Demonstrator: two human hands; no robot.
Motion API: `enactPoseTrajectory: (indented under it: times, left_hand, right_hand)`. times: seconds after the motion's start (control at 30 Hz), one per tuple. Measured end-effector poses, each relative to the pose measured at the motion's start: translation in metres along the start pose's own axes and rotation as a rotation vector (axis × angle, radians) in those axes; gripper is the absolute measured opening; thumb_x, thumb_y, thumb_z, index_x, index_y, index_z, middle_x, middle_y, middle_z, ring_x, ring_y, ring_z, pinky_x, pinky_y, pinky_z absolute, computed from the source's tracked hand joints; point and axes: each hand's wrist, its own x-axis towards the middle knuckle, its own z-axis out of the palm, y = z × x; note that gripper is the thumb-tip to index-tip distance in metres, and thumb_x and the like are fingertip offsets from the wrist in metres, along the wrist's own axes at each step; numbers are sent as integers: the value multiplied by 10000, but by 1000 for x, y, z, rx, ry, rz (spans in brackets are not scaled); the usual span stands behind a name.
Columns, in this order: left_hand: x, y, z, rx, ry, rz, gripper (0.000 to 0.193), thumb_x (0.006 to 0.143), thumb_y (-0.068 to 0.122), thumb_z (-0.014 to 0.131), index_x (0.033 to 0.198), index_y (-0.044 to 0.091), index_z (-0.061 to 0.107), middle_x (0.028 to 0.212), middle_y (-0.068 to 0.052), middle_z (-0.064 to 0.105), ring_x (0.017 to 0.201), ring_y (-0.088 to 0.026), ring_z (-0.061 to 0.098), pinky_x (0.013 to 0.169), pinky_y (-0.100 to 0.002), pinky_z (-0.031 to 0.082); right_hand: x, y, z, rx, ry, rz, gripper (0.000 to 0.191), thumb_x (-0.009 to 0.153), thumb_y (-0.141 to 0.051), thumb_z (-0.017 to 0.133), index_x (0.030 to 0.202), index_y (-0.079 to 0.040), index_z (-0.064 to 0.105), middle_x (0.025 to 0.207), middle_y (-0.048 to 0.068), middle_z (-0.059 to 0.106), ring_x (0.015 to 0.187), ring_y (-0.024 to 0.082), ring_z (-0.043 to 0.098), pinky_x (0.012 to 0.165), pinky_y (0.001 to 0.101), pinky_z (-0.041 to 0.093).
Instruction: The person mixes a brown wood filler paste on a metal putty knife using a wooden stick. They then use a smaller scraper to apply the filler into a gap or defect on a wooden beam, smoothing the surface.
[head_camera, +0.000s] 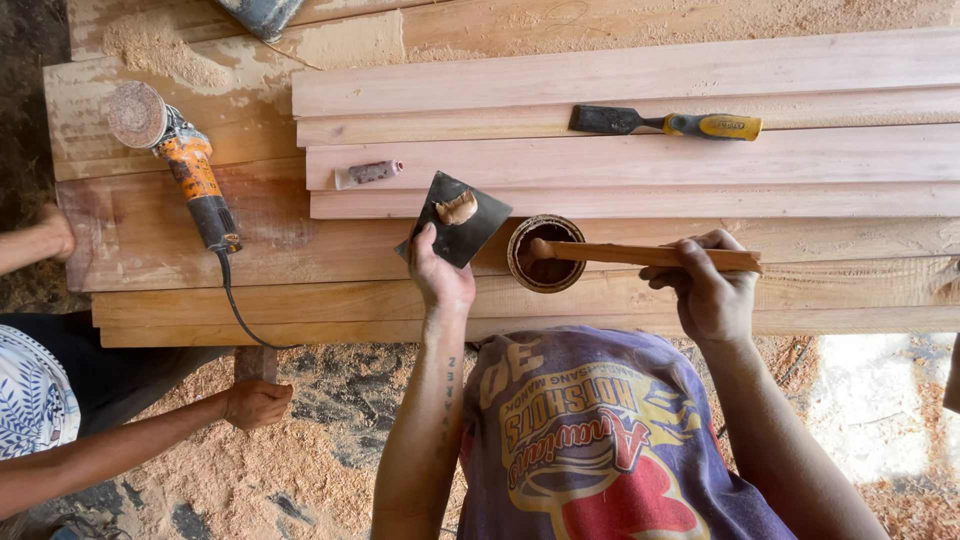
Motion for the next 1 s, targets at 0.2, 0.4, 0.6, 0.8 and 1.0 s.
enactPoseTrajectory:
  times: [0.2, 0.4, 0.6, 0.8, 1.0]
  left_hand:
    - [0, 18, -16, 0, -163, 12, 417, 830, 142, 637, 1211, -28, 635, 1165, -154, 676, 1080, -288, 678, 971, -426, 571]
    - [-2, 17, -21, 49, -141, -84, 417, 793, 115, 638, 1193, 2, 619, 1123, -129, 665, 1041, -268, 677, 927, -424, 582]
    - [-6, 7, -21, 74, -175, -127, 460, 757, 80, 626, 1213, 22, 611, 1109, -134, 668, 1006, -272, 686, 897, -433, 598]
    - [-12, 3, -20, 21, -450, -192, 437, 798, 49, 618, 1230, -17, 608, 1103, -152, 684, 988, -262, 690, 903, -424, 606]
    - [-32, 0, -20, 110, -595, -173, 452, 838, 51, 594, 1278, -52, 612, 1132, -137, 687, 1044, -211, 660, 975, -374, 550]
  right_hand:
    - [-3, -3, -22, 149, 52, 61, 111, 1059, 1, 475, 985, 6, 558, 898, 217, 687, 760, 318, 729, 693, 379, 622]
    - [-5, 2, -41, 223, 82, 77, 139, 1054, -51, 481, 982, -16, 594, 897, 223, 691, 767, 317, 684, 715, 387, 566]
    - [-9, 1, -44, 418, 41, 105, 139, 1035, -123, 547, 932, -102, 637, 935, 187, 708, 769, 316, 636, 744, 400, 518]
    - [-16, -17, -30, 600, -60, 171, 191, 1038, -186, 591, 895, -88, 672, 890, 155, 708, 801, 290, 661, 704, 358, 523]
    - [-17, -19, -16, 644, -47, 207, 166, 1045, -186, 609, 948, -82, 695, 1001, 144, 723, 828, 289, 677, 747, 354, 546]
